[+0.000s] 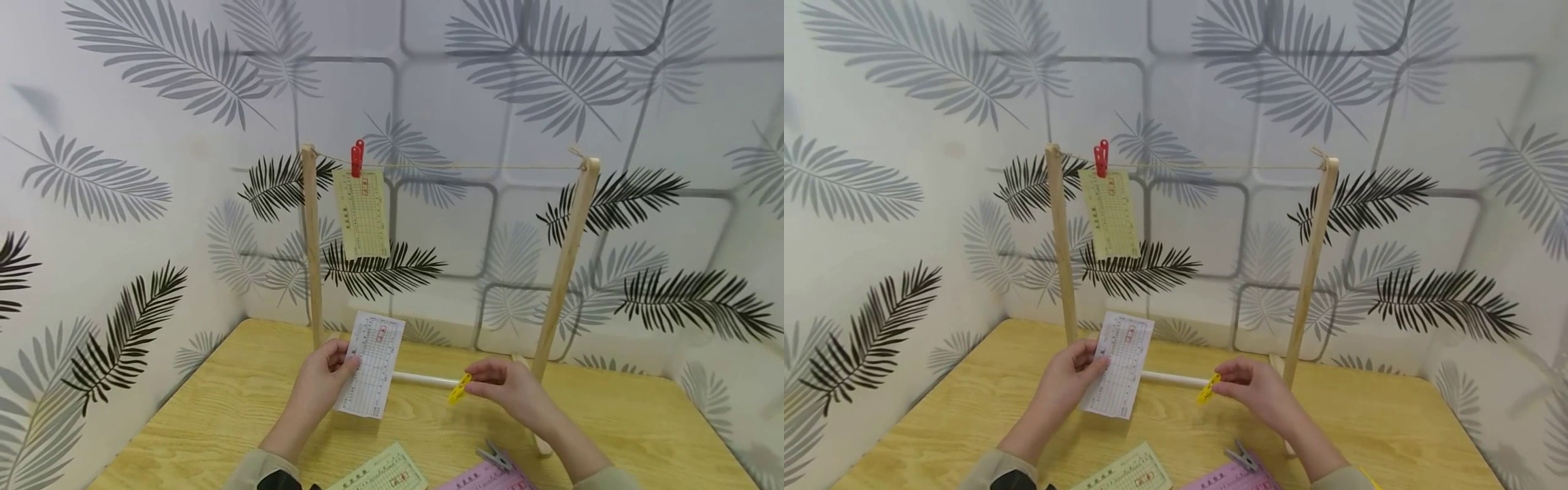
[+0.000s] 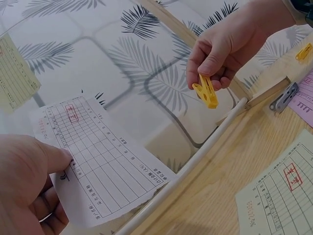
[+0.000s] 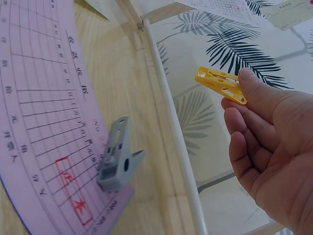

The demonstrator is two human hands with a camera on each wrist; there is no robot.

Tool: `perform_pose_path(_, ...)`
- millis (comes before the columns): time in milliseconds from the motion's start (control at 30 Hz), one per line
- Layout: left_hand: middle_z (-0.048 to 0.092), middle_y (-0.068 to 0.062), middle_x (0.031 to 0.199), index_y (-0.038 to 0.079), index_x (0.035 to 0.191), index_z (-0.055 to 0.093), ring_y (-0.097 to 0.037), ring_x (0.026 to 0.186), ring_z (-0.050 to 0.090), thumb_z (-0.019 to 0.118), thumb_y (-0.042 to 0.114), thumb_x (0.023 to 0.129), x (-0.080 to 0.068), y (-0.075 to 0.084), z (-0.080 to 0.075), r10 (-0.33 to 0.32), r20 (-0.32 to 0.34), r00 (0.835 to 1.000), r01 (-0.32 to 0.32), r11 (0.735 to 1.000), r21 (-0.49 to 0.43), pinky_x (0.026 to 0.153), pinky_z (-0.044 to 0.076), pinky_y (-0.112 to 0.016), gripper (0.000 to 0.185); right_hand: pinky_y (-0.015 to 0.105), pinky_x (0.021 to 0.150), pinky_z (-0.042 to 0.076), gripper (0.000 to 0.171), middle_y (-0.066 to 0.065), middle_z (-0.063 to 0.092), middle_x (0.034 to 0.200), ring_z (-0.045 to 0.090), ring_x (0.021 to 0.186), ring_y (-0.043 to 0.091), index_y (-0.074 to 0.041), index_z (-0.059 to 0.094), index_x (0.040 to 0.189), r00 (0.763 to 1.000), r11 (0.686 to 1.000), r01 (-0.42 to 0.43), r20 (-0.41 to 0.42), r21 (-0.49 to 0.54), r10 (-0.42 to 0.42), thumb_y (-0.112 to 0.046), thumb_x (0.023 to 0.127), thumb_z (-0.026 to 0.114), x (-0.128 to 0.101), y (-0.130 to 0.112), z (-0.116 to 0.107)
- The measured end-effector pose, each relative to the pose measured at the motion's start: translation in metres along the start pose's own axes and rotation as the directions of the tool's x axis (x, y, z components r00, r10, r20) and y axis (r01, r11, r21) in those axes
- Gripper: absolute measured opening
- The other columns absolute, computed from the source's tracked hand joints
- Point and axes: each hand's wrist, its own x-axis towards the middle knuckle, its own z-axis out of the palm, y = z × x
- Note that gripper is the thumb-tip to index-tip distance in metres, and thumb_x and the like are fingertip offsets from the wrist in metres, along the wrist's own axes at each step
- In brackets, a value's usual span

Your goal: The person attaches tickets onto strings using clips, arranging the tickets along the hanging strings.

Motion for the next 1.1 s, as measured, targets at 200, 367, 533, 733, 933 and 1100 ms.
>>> perform_pose_path(200, 0.076, -0.007, 0.098, 0.003, 0.115, 0.073, -0.021, 0.084, 0.067, 0.072, 0.006, 0.107, 0.001, 0.001, 0.002, 0.010, -0.012, 1.000, -0.010, 1.000, 0.000, 0.070, 0.056, -0.029, 0.008, 0.035, 0.093, 0.063, 0.037, 0.012, 0.079, 0.120, 0.075, 0.111, 0.028, 0.003, 0.073, 0.132, 1.000, 1.000, 0.008, 0.015, -0.005, -0.008, -0.018, 0.103, 0.081, 0.000, -0.014, -0.006)
perform_pose_path(367, 0.076, -0.007, 0.102, 0.004, 0.117, 0.073, -0.021, 0.087, 0.069, 0.069, 0.005, 0.109, 0.003, 0.004, 0.004, 0.019, -0.021, 1.000, -0.019, 1.000, -0.016, 0.073, 0.059, -0.030, 0.009, 0.030, 0.090, 0.062, 0.034, 0.009, 0.079, 0.117, 0.076, 0.109, 0.028, -0.001, 0.075, 0.130, 0.999, 0.997, 0.043, 0.002, -0.059, -0.043, -0.021, 0.103, 0.081, 0.002, -0.032, -0.014)
perform_pose_path(533, 0.077, -0.008, 0.105, 0.003, 0.120, 0.074, -0.021, 0.089, 0.071, 0.069, 0.005, 0.109, 0.004, 0.010, 0.007, 0.045, -0.027, 0.999, -0.046, 0.998, -0.031, 0.074, 0.061, -0.031, 0.012, 0.030, 0.090, 0.061, 0.033, 0.006, 0.080, 0.117, 0.076, 0.107, 0.022, -0.004, 0.076, 0.130, 0.997, 0.990, 0.075, -0.024, -0.118, -0.078, -0.022, 0.104, 0.081, 0.006, -0.053, -0.020)
perform_pose_path(733, 0.078, -0.009, 0.104, 0.004, 0.125, 0.074, -0.021, 0.089, 0.072, 0.069, 0.005, 0.109, 0.008, 0.019, 0.009, 0.060, -0.047, 0.997, -0.061, 0.997, -0.036, 0.074, 0.061, -0.031, 0.016, 0.029, 0.088, 0.061, 0.031, 0.003, 0.080, 0.116, 0.075, 0.105, 0.022, -0.006, 0.077, 0.130, 0.993, 0.980, 0.088, -0.062, -0.178, -0.100, -0.022, 0.104, 0.080, 0.011, -0.074, -0.025)
perform_pose_path(933, 0.080, -0.010, 0.105, 0.003, 0.129, 0.072, -0.023, 0.090, 0.073, 0.069, 0.004, 0.109, 0.011, 0.029, 0.008, 0.089, -0.066, 0.994, -0.093, 0.994, -0.055, 0.075, 0.062, -0.033, 0.020, 0.031, 0.088, 0.061, 0.032, 0.002, 0.079, 0.117, 0.074, 0.106, 0.019, -0.008, 0.075, 0.134, 0.993, 0.971, 0.085, -0.057, -0.225, -0.101, -0.026, 0.107, 0.077, 0.012, -0.097, -0.031)
perform_pose_path(1100, 0.080, -0.010, 0.105, 0.005, 0.132, 0.071, -0.023, 0.090, 0.074, 0.069, 0.004, 0.109, 0.014, 0.037, 0.006, 0.133, -0.070, 0.989, -0.138, 0.988, -0.070, 0.075, 0.062, -0.033, 0.023, 0.034, 0.086, 0.060, 0.030, 0.002, 0.079, 0.114, 0.073, 0.102, 0.018, -0.008, 0.076, 0.132, 0.984, 0.945, 0.142, -0.066, -0.293, -0.168, -0.024, 0.107, 0.076, 0.015, -0.116, -0.038)
